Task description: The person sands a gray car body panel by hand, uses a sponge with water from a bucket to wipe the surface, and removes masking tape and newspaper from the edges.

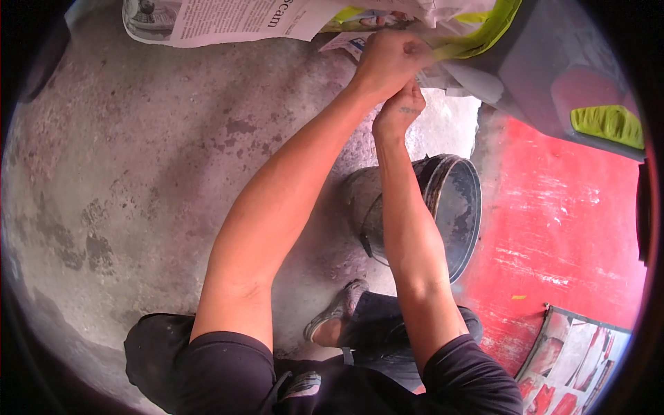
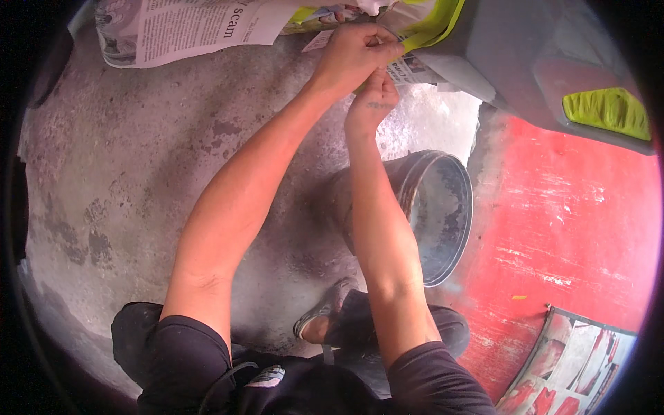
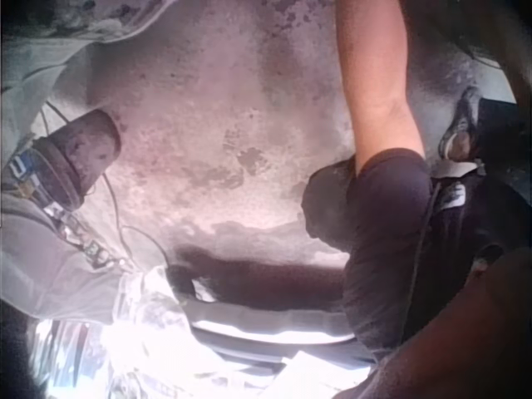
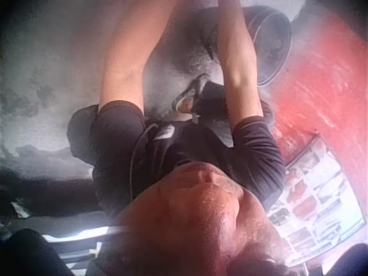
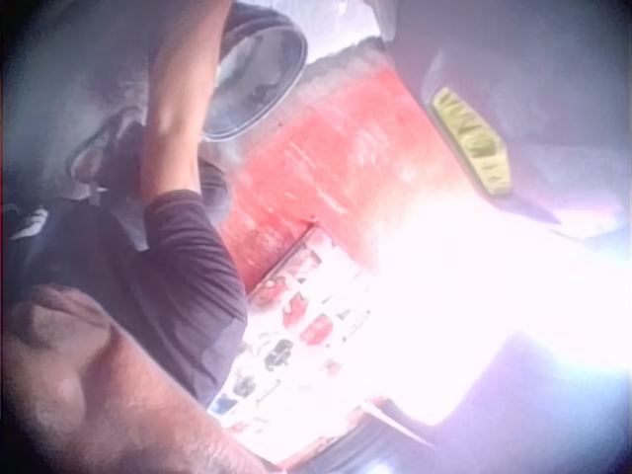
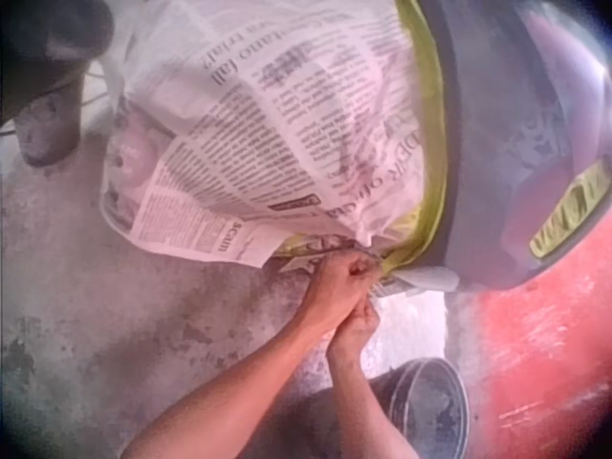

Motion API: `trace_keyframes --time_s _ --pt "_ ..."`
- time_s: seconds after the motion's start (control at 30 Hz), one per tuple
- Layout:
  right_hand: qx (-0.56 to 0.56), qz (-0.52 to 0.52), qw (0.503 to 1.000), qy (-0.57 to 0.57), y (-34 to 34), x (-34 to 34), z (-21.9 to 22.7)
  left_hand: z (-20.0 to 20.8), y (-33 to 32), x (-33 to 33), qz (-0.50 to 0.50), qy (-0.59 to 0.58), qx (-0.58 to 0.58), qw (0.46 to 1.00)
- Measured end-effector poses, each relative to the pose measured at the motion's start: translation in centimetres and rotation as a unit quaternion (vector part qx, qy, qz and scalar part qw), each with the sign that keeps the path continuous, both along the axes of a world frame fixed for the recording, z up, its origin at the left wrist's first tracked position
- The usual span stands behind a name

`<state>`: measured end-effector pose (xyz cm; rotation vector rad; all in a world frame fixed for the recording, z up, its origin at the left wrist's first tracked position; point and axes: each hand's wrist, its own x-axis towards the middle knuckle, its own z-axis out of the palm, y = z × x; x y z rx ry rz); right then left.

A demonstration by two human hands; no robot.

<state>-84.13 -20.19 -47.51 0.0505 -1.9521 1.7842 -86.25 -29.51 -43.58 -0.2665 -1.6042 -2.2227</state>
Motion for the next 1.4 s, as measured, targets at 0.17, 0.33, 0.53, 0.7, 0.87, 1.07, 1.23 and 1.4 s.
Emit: trace_keyframes --time_s 0.17,0.33,0.53,0.7,0.87,1.07,1.23,1.4 --pt "-0.03 0.002 0.999 -0.015 0.1 -0.1 -0.3 0.6 -0.2 0.1 0.009 -0.015 -0.024 1.0" --pt "0.034 0.026 0.998 0.036 1.0 -1.5 -0.8 1.0 0.7 0.4 0.101 0.014 -0.069 0.992" --pt "0.109 0.051 0.989 0.089 0.5 -1.8 -0.6 0.5 1.1 -0.1 0.156 0.022 -0.116 0.981" --pt "0.148 0.029 0.986 0.067 1.3 -0.8 -1.0 0.4 1.4 0.7 0.089 0.019 -0.036 0.995" --pt "0.087 0.002 0.996 0.019 0.9 0.5 -0.8 1.5 0.9 1.0 0.023 0.032 0.057 0.998" --pt "0.093 0.028 0.994 0.045 1.6 -0.5 -0.9 2.3 0.7 1.6 -0.005 0.003 0.084 0.996" --pt "0.056 0.043 0.997 0.044 1.6 -1.6 -0.7 2.4 0.9 1.0 0.074 0.021 0.003 0.997" --pt "0.042 0.048 0.997 0.037 1.1 -1.3 -0.3 1.8 1.4 0.9 0.091 0.032 0.024 0.995"
